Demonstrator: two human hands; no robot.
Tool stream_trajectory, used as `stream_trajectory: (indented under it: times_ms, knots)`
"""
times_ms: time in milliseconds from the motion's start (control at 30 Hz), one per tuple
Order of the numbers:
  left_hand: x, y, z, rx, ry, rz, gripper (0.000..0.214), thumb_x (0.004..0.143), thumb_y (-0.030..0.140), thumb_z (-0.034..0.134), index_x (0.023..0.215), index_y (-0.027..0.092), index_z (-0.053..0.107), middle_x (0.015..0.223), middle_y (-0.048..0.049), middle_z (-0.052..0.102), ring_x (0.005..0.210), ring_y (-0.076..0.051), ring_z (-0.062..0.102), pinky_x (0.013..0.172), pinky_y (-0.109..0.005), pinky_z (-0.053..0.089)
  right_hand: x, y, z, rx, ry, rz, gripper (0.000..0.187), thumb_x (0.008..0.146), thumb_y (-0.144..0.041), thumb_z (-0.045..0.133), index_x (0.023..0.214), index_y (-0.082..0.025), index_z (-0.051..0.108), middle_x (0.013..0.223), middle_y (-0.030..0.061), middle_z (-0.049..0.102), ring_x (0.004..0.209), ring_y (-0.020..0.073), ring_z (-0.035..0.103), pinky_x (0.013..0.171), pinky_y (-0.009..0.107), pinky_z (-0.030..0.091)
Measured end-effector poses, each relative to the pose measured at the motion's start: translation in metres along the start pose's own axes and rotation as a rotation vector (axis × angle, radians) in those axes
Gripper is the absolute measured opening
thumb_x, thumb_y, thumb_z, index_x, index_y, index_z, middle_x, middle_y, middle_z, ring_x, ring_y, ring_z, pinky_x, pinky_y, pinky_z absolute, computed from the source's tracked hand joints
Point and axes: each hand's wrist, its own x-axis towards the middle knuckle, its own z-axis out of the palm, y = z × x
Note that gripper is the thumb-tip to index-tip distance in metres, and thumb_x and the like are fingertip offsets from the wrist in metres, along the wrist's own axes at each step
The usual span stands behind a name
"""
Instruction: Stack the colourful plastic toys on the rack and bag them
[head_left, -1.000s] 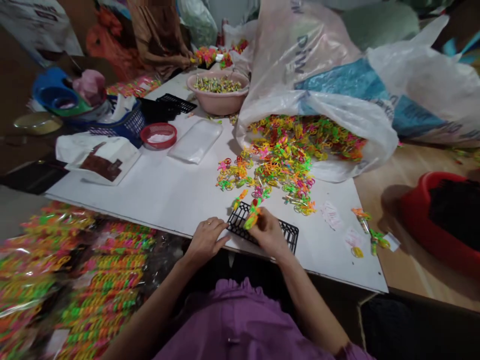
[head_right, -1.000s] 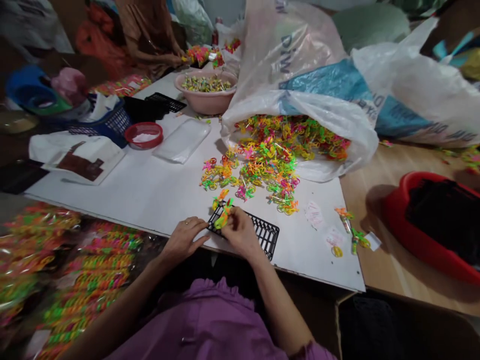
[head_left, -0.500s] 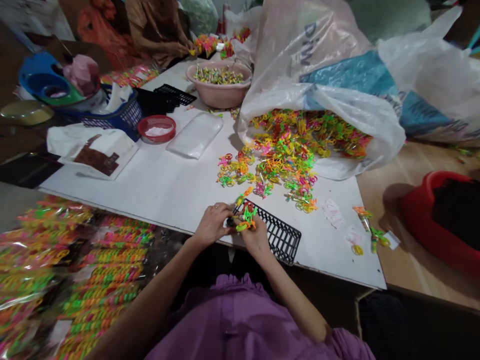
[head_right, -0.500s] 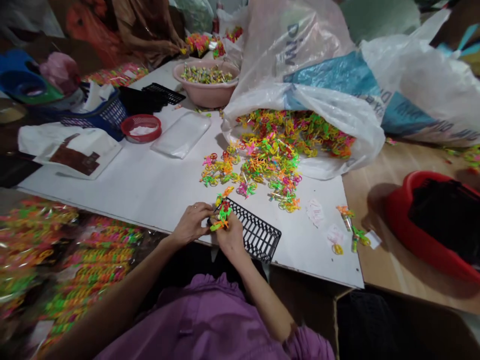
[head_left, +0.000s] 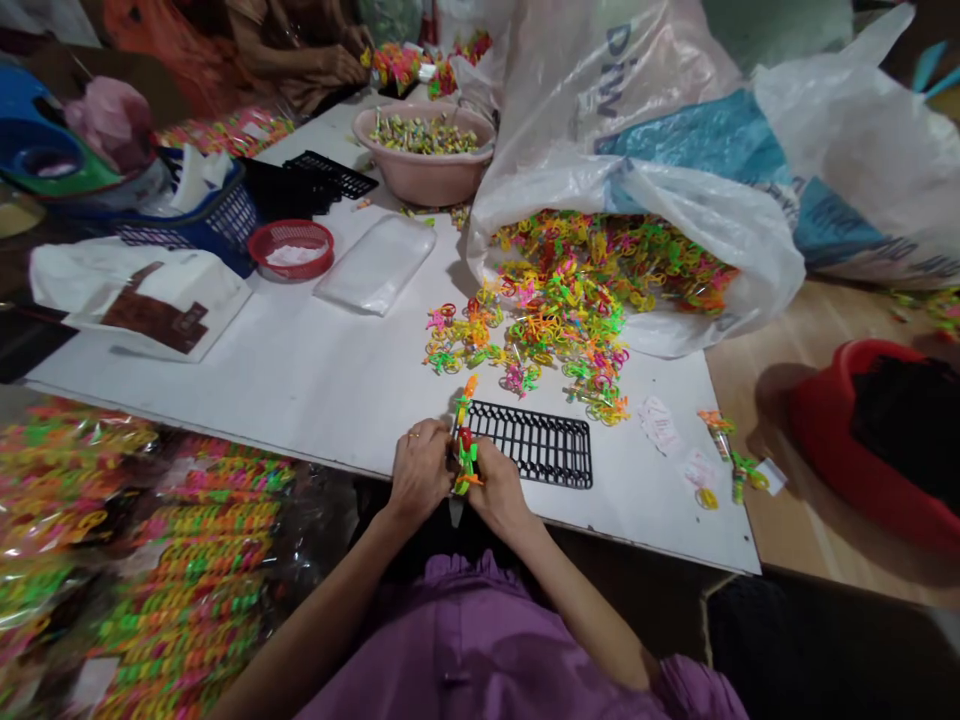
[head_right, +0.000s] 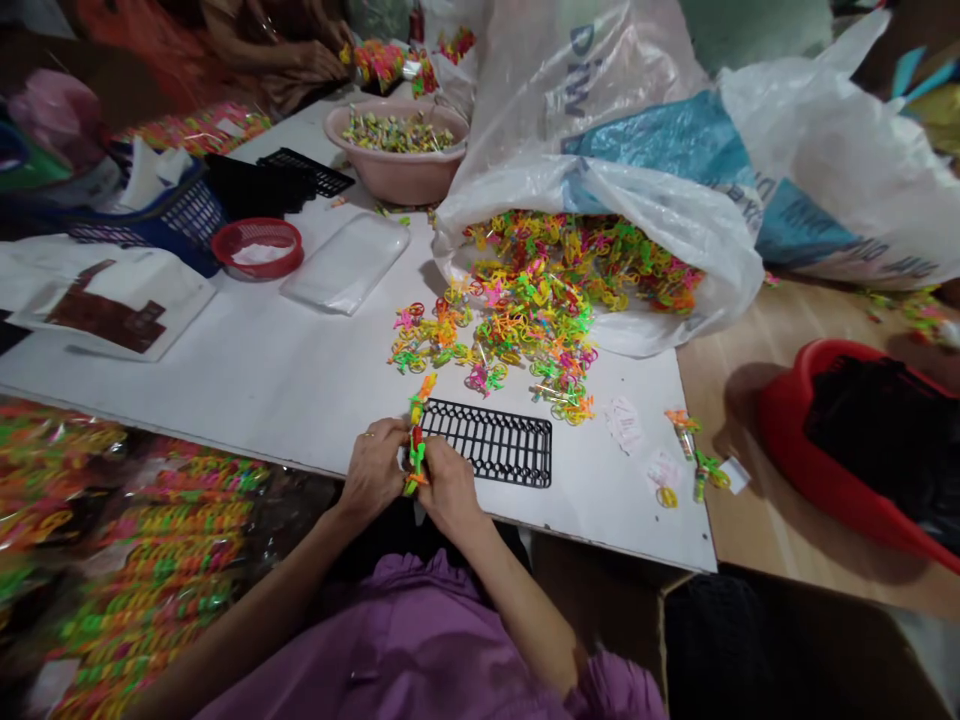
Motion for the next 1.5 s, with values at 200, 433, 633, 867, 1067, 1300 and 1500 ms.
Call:
stream_trajectory:
  times_ms: [200,433,633,867,1067,1300,1500]
  knots:
    - [-0.003,0.002,0.001,0.005,0.003,0.022,0.024,0.075,0.019,0.048,0.098,0.016,0.056,0.110,-0.0110,0.055,0.107,-0.027,0.047,0.084,-0.039,0.039,0.002,-0.011,0.008,-0.269,-0.047,0.062,0.015,0.080,-0.015,0.042,0.090,-0.018,0.051,0.088,0.0066,0.057,0.078,0.0190,0.054,0.068,0.028,0.042]
    - [-0.007,-0.014,-0.005,0.003,-0.008,0.184,0.021,0.077,0.033,0.055,0.092,0.018,0.055,0.110,-0.0104,0.056,0.104,-0.026,0.051,0.085,-0.039,0.042,0.025,0.002,-0.045,-0.176,-0.181,-0.093,0.026,0.081,-0.011,0.049,0.104,-0.021,0.055,0.096,0.0032,0.061,0.085,0.0155,0.058,0.073,0.024,0.045]
    - [-0.010,-0.035,-0.022,-0.089,-0.103,0.309,0.022,0.074,0.033,0.057,0.091,0.018,0.058,0.111,-0.0112,0.059,0.107,-0.025,0.054,0.091,-0.040,0.044,0.112,0.016,-0.122,-0.789,-0.116,-0.174,0.032,0.086,-0.008,0.040,0.109,-0.018,0.060,0.120,0.0124,0.051,0.106,0.0239,0.047,0.082,0.032,0.040]
    - [-0.008,-0.028,-0.071,-0.584,0.034,-0.262,0.056,0.075,0.045,0.052,0.121,0.013,0.047,0.104,-0.0106,0.065,0.093,-0.020,0.063,0.082,-0.035,0.051,0.105,0.031,-0.130,-0.877,0.047,-0.130,0.024,0.087,-0.013,0.043,0.101,-0.012,0.063,0.121,0.0176,0.048,0.109,0.0294,0.042,0.088,0.040,0.034]
    - [0.029,0.021,-0.071,-0.369,-0.102,-0.424,0.043,0.071,0.054,0.055,0.092,0.016,0.058,0.072,-0.0026,0.067,0.069,-0.018,0.063,0.065,-0.029,0.048,0.031,-0.004,-0.066,-0.164,-0.158,-0.139,0.018,0.087,-0.028,0.052,0.100,-0.019,0.059,0.091,0.0039,0.060,0.085,0.0157,0.054,0.076,0.025,0.041]
    - [0.038,0.018,-0.072,-0.249,-0.180,-0.352,0.021,0.068,0.030,0.055,0.083,0.018,0.062,0.072,-0.0013,0.067,0.069,-0.017,0.063,0.065,-0.025,0.046,0.005,0.012,-0.016,-0.131,-0.111,-0.204,0.017,0.087,-0.024,0.051,0.102,-0.018,0.058,0.099,0.0069,0.058,0.095,0.0184,0.050,0.084,0.031,0.036]
    - [0.031,0.011,-0.069,-0.420,-0.203,-0.307,0.039,0.075,0.038,0.050,0.105,0.015,0.058,0.089,-0.0058,0.069,0.079,-0.018,0.066,0.072,-0.028,0.050,0.006,0.001,-0.015,-0.245,-0.097,-0.194,0.027,0.089,-0.036,0.049,0.109,-0.020,0.054,0.094,0.0071,0.059,0.090,0.0202,0.052,0.079,0.032,0.038]
